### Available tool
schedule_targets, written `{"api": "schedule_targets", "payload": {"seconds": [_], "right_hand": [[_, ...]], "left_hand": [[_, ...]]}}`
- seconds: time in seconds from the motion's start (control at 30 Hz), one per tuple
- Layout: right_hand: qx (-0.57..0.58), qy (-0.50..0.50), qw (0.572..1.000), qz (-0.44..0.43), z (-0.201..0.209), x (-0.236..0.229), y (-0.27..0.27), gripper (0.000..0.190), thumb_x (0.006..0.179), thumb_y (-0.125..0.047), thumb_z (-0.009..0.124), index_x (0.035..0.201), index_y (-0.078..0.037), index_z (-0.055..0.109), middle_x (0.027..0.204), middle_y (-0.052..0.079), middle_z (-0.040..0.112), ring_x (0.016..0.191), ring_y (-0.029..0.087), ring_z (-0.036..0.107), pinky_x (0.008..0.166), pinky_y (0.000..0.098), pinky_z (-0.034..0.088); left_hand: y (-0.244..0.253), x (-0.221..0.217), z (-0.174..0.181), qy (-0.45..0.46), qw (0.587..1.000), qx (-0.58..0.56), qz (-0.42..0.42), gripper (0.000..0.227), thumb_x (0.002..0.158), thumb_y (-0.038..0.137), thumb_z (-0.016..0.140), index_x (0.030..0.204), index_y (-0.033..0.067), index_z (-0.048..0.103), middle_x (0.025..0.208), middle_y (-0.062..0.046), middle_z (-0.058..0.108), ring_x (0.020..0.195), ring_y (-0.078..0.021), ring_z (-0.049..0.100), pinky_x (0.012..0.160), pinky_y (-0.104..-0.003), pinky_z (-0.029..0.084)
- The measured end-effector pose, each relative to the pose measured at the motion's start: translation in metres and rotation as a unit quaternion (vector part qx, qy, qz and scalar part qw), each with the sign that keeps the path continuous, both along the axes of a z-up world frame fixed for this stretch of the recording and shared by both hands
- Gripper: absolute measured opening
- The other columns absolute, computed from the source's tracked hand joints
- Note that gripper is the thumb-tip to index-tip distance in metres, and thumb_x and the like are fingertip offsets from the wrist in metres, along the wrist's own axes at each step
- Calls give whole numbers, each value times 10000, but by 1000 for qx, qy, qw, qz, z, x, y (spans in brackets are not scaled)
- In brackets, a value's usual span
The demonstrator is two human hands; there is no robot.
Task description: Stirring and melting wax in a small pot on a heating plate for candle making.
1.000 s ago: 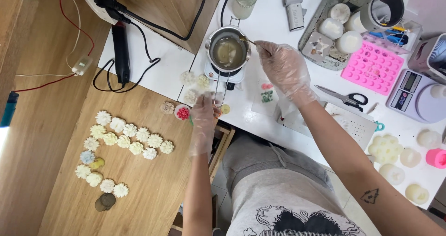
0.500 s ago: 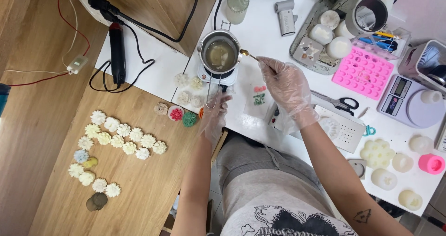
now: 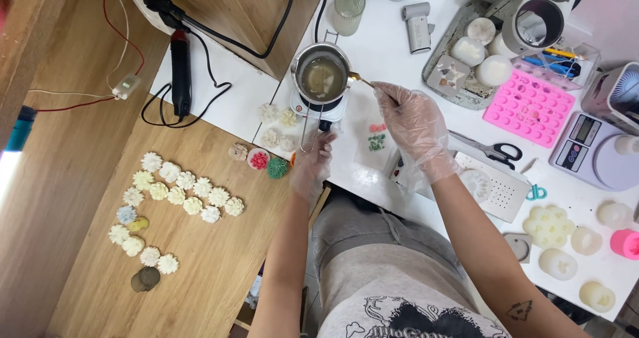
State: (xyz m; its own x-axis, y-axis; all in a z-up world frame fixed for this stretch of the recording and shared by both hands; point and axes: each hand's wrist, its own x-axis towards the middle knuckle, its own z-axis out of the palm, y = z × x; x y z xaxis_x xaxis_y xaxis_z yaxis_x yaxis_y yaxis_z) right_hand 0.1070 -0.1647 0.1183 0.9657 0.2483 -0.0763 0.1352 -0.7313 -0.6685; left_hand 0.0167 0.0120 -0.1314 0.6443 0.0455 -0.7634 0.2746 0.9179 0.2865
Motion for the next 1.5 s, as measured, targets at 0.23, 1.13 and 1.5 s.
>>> {"api": "schedule_targets", "payload": {"seconds": [0.23,1.13,1.5], "right_hand": [[-35,-34,996,79,-28,29,26,239,998,-232,639,1174,-131,766,822,136,750,625,228,697,646,370,569],[-195,-197,900,337,-73,88,76,215,892,-234,629,990,-125,787,855,109,753,732,302,713,672,433,592],[120,45,979,156,-80,82,79,214,971,-257,716,1055,-65,756,841,101,772,735,245,724,655,335,601]], "left_hand": [[33,-21,-15,-46,991,-39,-117,483,1089,379,472,1199,-37,691,942,-85,711,593,-54,526,443,-134,379],[14,5,92,-48,943,285,-163,338,1061,348,533,1084,76,731,695,47,549,604,-46,449,545,-222,364],[17,-8,99,-89,947,279,-129,271,1050,292,557,1049,45,669,768,12,613,652,-75,535,575,-250,438]]}}
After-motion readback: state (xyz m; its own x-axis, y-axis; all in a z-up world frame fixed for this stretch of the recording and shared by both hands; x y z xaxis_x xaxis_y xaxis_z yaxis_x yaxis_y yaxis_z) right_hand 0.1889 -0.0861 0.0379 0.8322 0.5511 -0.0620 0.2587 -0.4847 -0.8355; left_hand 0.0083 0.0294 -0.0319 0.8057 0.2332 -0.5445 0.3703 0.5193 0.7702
